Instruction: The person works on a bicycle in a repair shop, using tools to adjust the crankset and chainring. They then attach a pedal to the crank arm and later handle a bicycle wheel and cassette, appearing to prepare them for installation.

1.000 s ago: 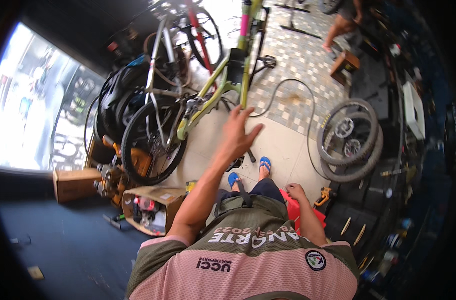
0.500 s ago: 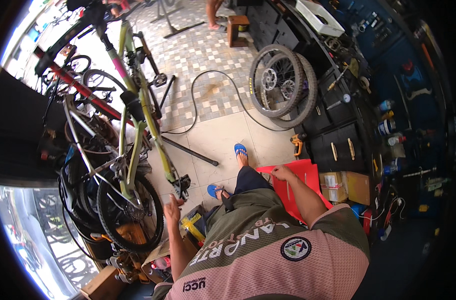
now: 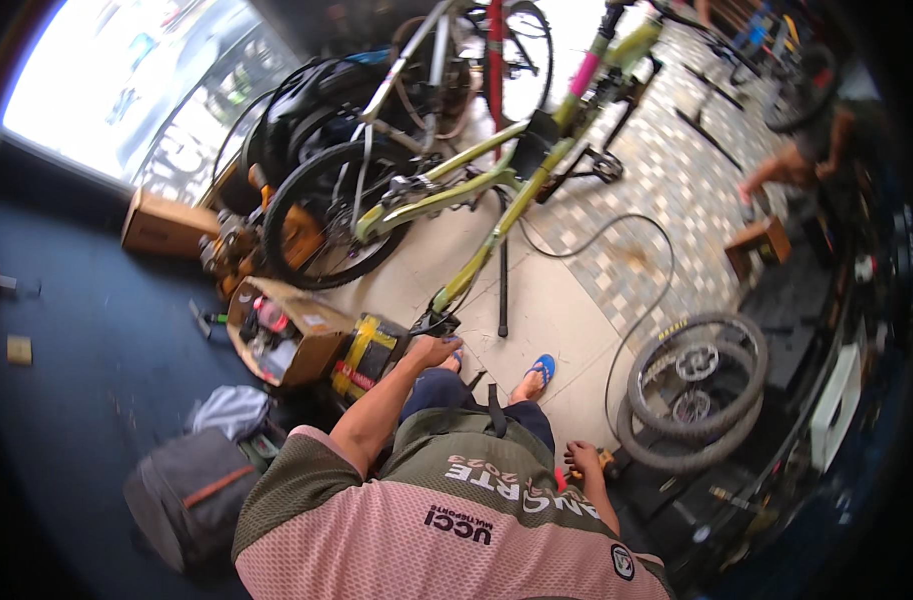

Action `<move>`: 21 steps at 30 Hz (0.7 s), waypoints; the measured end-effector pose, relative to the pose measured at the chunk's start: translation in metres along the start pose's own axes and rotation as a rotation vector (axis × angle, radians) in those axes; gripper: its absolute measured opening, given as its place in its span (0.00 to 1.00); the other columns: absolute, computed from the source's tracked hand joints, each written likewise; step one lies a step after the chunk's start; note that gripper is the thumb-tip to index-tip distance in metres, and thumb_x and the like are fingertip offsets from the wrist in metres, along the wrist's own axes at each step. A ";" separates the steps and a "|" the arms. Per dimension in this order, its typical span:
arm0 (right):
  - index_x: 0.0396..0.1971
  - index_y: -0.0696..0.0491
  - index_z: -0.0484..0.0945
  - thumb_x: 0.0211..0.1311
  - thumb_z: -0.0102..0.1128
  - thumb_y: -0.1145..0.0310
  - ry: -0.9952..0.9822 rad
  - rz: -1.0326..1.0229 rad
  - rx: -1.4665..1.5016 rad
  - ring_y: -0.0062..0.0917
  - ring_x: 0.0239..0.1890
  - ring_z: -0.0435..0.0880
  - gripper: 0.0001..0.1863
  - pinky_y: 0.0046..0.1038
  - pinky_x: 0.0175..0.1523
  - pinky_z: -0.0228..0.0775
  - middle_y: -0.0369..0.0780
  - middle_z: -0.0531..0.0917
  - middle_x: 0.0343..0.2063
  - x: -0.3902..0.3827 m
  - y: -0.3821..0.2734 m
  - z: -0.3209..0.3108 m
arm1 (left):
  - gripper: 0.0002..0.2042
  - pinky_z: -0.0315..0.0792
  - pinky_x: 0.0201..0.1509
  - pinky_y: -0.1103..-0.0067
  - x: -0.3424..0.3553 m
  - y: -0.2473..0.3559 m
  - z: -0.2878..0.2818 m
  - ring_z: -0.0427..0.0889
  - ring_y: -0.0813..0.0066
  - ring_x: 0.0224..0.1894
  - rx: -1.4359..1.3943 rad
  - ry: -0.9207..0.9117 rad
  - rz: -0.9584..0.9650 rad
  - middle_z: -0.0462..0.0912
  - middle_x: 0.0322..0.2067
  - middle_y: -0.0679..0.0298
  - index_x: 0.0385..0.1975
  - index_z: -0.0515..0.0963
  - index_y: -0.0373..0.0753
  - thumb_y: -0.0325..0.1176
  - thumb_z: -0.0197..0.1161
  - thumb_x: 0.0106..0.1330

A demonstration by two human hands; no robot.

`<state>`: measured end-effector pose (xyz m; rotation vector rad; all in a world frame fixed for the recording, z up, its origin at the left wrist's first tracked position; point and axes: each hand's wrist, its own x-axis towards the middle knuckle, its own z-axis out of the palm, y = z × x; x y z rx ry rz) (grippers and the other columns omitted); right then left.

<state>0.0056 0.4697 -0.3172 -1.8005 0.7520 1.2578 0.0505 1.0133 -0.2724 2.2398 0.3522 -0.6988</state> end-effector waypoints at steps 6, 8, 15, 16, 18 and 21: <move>0.35 0.52 0.79 0.73 0.57 0.64 0.157 -0.196 0.063 0.18 0.16 0.74 0.08 0.22 0.18 0.62 0.35 0.79 0.21 0.032 -0.094 -0.111 | 0.28 0.79 0.55 0.64 -0.053 0.058 -0.021 0.89 0.50 0.49 -0.332 0.246 -0.301 0.89 0.43 0.44 0.51 0.85 0.33 0.57 0.62 0.71; 0.44 0.53 0.82 0.74 0.60 0.62 0.249 -0.323 0.101 0.19 0.22 0.79 0.11 0.23 0.22 0.67 0.36 0.84 0.26 0.030 -0.153 -0.105 | 0.28 0.79 0.59 0.64 -0.065 0.031 -0.012 0.87 0.50 0.54 -0.339 0.257 -0.270 0.88 0.48 0.43 0.55 0.84 0.36 0.56 0.64 0.69; 0.46 0.55 0.87 0.70 0.65 0.58 0.297 -0.660 0.017 0.23 0.26 0.85 0.16 0.28 0.30 0.77 0.40 0.88 0.28 0.037 -0.238 -0.006 | 0.29 0.77 0.64 0.63 -0.061 -0.079 -0.008 0.85 0.49 0.58 -0.208 0.036 -0.382 0.86 0.53 0.44 0.57 0.84 0.38 0.56 0.66 0.65; 0.45 0.54 0.87 0.71 0.64 0.58 0.280 -0.682 -0.081 0.22 0.26 0.84 0.15 0.26 0.30 0.77 0.39 0.87 0.28 0.046 -0.225 0.002 | 0.29 0.77 0.64 0.63 -0.055 -0.078 -0.019 0.85 0.49 0.58 -0.183 0.010 -0.353 0.86 0.53 0.44 0.57 0.83 0.38 0.56 0.66 0.65; 0.44 0.53 0.88 0.71 0.64 0.57 0.210 -0.727 -0.274 0.19 0.25 0.83 0.15 0.24 0.29 0.75 0.36 0.87 0.28 0.053 -0.202 0.031 | 0.29 0.76 0.64 0.64 -0.044 -0.090 -0.044 0.84 0.50 0.58 -0.150 0.020 -0.334 0.86 0.53 0.45 0.57 0.83 0.38 0.56 0.66 0.65; 0.46 0.54 0.88 0.70 0.65 0.53 0.000 -0.364 -0.344 0.20 0.27 0.85 0.19 0.26 0.29 0.76 0.38 0.88 0.30 0.023 -0.205 0.056 | 0.30 0.76 0.64 0.64 -0.043 -0.108 -0.085 0.84 0.51 0.59 -0.121 0.107 -0.375 0.87 0.52 0.46 0.57 0.83 0.38 0.56 0.65 0.66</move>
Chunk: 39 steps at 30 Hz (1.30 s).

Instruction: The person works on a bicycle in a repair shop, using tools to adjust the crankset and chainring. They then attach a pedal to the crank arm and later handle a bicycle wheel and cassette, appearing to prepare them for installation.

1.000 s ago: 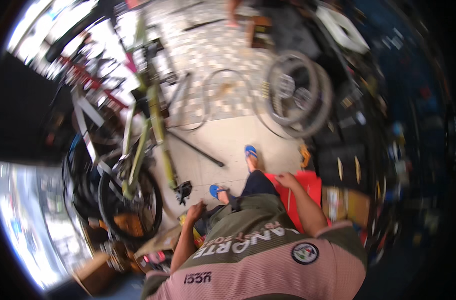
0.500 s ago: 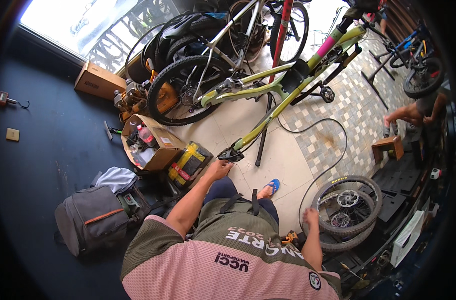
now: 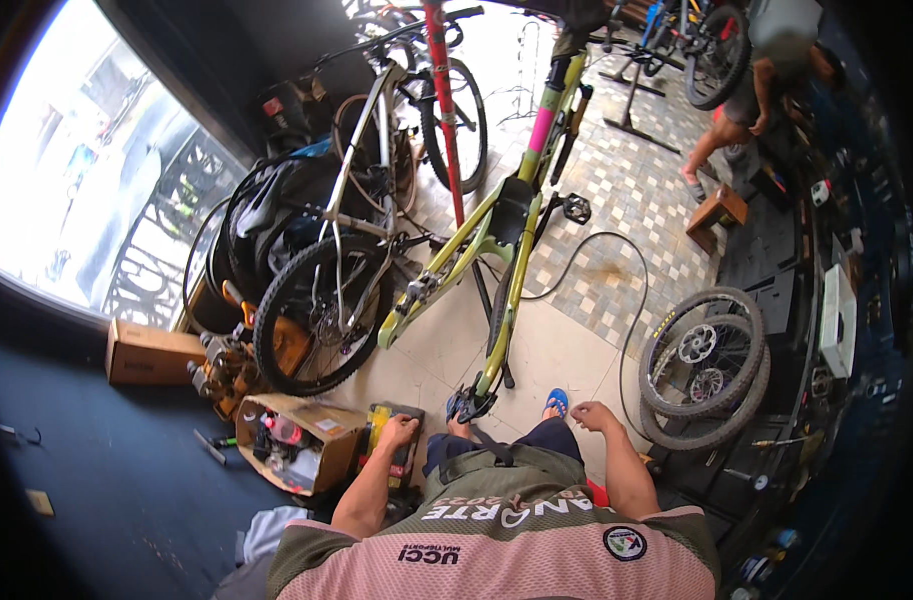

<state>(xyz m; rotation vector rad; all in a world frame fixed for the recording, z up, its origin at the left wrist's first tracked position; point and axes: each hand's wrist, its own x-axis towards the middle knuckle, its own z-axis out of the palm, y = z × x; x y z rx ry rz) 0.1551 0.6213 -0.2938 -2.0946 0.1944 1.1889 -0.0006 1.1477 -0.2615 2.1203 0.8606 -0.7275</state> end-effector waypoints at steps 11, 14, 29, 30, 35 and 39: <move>0.40 0.54 0.88 0.67 0.66 0.57 0.308 0.197 0.332 0.20 0.24 0.84 0.15 0.26 0.25 0.74 0.37 0.86 0.26 -0.015 0.100 -0.128 | 0.26 0.77 0.57 0.60 0.006 0.096 0.132 0.84 0.50 0.60 0.123 -0.052 0.205 0.87 0.52 0.48 0.58 0.81 0.42 0.56 0.57 0.71; 0.42 0.53 0.88 0.68 0.66 0.58 0.287 0.138 0.340 0.20 0.22 0.83 0.14 0.26 0.25 0.73 0.36 0.86 0.25 0.000 0.127 -0.174 | 0.28 0.76 0.58 0.55 0.001 0.153 0.186 0.77 0.43 0.63 -0.096 -0.012 0.132 0.81 0.58 0.43 0.58 0.80 0.38 0.57 0.58 0.72; 0.41 0.52 0.86 0.71 0.63 0.60 0.330 0.213 0.577 0.20 0.21 0.82 0.12 0.25 0.22 0.72 0.35 0.86 0.26 0.063 0.199 -0.326 | 0.25 0.79 0.55 0.61 0.036 0.419 0.209 0.85 0.48 0.53 0.037 0.144 0.334 0.86 0.48 0.40 0.52 0.83 0.34 0.52 0.65 0.68; 0.42 0.52 0.86 0.70 0.63 0.59 0.247 0.192 0.512 0.20 0.21 0.82 0.12 0.25 0.23 0.72 0.35 0.86 0.27 0.072 0.186 -0.321 | 0.25 0.80 0.52 0.63 0.044 0.401 0.208 0.88 0.51 0.49 0.103 0.175 0.337 0.88 0.45 0.42 0.52 0.83 0.34 0.51 0.65 0.68; 0.49 0.54 0.86 0.69 0.66 0.55 0.006 0.065 0.231 0.22 0.28 0.86 0.19 0.27 0.29 0.75 0.38 0.89 0.32 0.109 0.135 -0.343 | 0.26 0.80 0.54 0.62 0.054 0.374 0.209 0.88 0.49 0.46 0.128 0.009 0.007 0.89 0.40 0.43 0.45 0.86 0.34 0.54 0.64 0.65; 0.49 0.54 0.87 0.67 0.67 0.53 0.190 -0.127 0.018 0.29 0.35 0.87 0.21 0.32 0.40 0.78 0.43 0.90 0.36 0.176 0.125 -0.426 | 0.24 0.81 0.51 0.61 0.089 0.420 0.228 0.89 0.49 0.42 0.122 -0.133 -0.076 0.89 0.33 0.45 0.33 0.89 0.34 0.54 0.63 0.62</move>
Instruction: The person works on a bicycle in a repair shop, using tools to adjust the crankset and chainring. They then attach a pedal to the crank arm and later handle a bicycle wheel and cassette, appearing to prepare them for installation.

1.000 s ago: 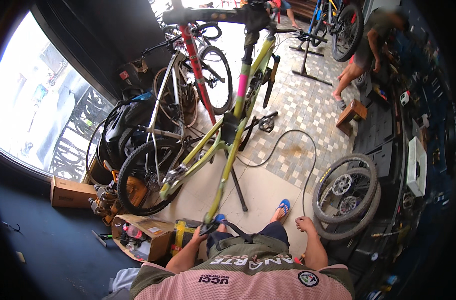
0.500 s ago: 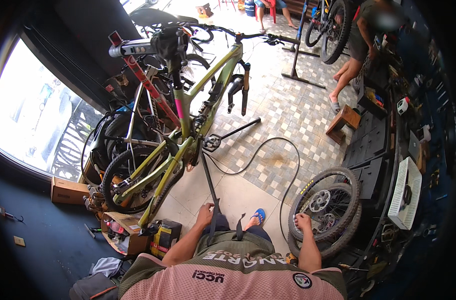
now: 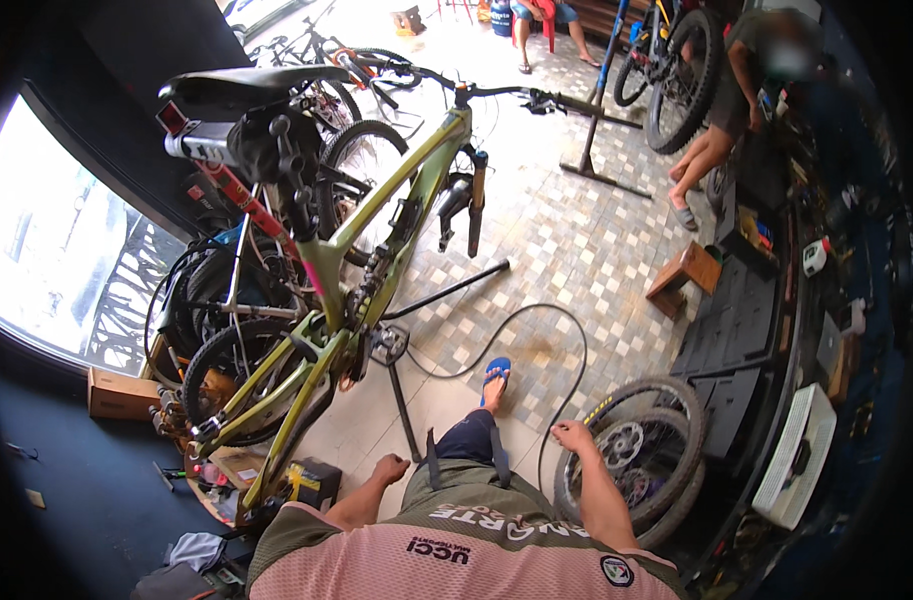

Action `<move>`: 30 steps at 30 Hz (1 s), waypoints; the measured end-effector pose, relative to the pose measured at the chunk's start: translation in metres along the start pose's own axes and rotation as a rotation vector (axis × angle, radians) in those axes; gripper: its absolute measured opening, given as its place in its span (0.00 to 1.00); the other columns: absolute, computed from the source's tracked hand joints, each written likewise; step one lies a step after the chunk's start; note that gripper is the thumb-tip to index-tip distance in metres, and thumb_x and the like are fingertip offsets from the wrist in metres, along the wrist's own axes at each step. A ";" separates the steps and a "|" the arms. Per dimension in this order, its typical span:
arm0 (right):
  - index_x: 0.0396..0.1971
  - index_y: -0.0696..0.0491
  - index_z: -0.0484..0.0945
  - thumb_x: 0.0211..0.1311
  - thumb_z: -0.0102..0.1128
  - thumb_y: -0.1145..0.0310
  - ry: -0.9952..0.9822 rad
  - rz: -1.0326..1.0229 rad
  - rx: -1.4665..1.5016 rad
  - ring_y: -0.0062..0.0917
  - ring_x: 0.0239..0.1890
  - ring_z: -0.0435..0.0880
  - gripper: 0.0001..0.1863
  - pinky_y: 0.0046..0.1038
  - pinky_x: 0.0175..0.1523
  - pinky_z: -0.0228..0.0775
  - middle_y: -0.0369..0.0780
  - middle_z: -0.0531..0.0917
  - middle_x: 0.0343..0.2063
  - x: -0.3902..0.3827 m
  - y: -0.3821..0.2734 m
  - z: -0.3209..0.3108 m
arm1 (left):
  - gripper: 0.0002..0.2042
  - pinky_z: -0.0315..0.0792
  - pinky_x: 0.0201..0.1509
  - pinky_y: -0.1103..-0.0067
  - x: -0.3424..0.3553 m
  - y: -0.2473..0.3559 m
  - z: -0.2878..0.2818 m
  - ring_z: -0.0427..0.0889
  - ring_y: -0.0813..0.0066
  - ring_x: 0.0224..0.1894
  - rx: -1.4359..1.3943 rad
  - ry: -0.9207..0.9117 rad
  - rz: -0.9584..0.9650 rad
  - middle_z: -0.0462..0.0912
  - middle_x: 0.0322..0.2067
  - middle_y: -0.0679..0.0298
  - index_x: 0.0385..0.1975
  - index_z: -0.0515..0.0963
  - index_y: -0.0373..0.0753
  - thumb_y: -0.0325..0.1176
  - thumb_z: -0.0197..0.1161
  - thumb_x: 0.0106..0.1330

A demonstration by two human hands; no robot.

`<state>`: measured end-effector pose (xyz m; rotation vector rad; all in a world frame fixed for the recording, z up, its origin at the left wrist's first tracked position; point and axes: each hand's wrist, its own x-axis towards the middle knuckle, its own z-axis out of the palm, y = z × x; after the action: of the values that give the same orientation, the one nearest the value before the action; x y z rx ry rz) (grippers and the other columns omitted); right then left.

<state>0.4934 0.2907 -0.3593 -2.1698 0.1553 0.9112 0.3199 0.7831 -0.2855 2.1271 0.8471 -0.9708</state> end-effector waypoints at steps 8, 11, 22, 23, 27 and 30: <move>0.49 0.56 0.86 0.68 0.67 0.56 0.214 -0.139 -0.071 0.23 0.28 0.86 0.20 0.29 0.36 0.78 0.40 0.89 0.30 0.143 -0.130 -0.187 | 0.26 0.79 0.47 0.63 0.115 0.185 -0.022 0.89 0.54 0.41 -0.228 0.192 0.266 0.89 0.35 0.45 0.44 0.86 0.32 0.54 0.67 0.64; 0.48 0.53 0.88 0.64 0.67 0.52 0.204 -0.126 -0.031 0.34 0.38 0.89 0.21 0.35 0.45 0.80 0.46 0.90 0.36 0.185 -0.160 -0.229 | 0.25 0.78 0.52 0.64 0.140 0.275 -0.061 0.88 0.52 0.49 -0.352 0.103 0.322 0.88 0.42 0.43 0.46 0.85 0.33 0.52 0.68 0.65; 0.43 0.53 0.90 0.61 0.68 0.53 -0.014 -0.061 -0.147 0.34 0.33 0.89 0.20 0.35 0.41 0.80 0.46 0.90 0.33 0.430 -0.169 -0.430 | 0.14 0.80 0.52 0.68 0.049 0.711 -0.255 0.87 0.55 0.49 -0.298 0.524 1.093 0.86 0.47 0.51 0.54 0.81 0.37 0.32 0.68 0.71; 0.44 0.54 0.89 0.63 0.69 0.54 -0.038 -0.149 -0.201 0.28 0.29 0.87 0.19 0.32 0.35 0.78 0.42 0.89 0.30 0.462 -0.185 -0.445 | 0.14 0.80 0.51 0.69 0.043 0.752 -0.268 0.87 0.56 0.47 -0.287 0.666 1.198 0.87 0.45 0.54 0.52 0.82 0.37 0.28 0.71 0.68; 0.43 0.53 0.89 0.63 0.69 0.52 -0.060 -0.186 -0.240 0.30 0.34 0.89 0.19 0.33 0.39 0.79 0.45 0.90 0.31 0.556 -0.218 -0.508 | 0.13 0.80 0.43 0.68 0.072 0.905 -0.298 0.87 0.57 0.40 -0.371 0.752 1.292 0.86 0.39 0.56 0.49 0.83 0.39 0.27 0.72 0.65; 0.45 0.53 0.90 0.63 0.69 0.51 -0.078 -0.177 0.051 0.33 0.37 0.91 0.21 0.34 0.45 0.82 0.48 0.91 0.34 0.611 -0.239 -0.578 | 0.14 0.80 0.42 0.68 0.095 0.982 -0.309 0.87 0.57 0.39 -0.290 0.609 1.102 0.86 0.40 0.57 0.52 0.82 0.39 0.37 0.69 0.70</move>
<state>1.3581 0.1613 -0.3516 -2.0604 -0.0500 0.8788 1.2364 0.4705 0.0762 2.1465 -0.0425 0.3518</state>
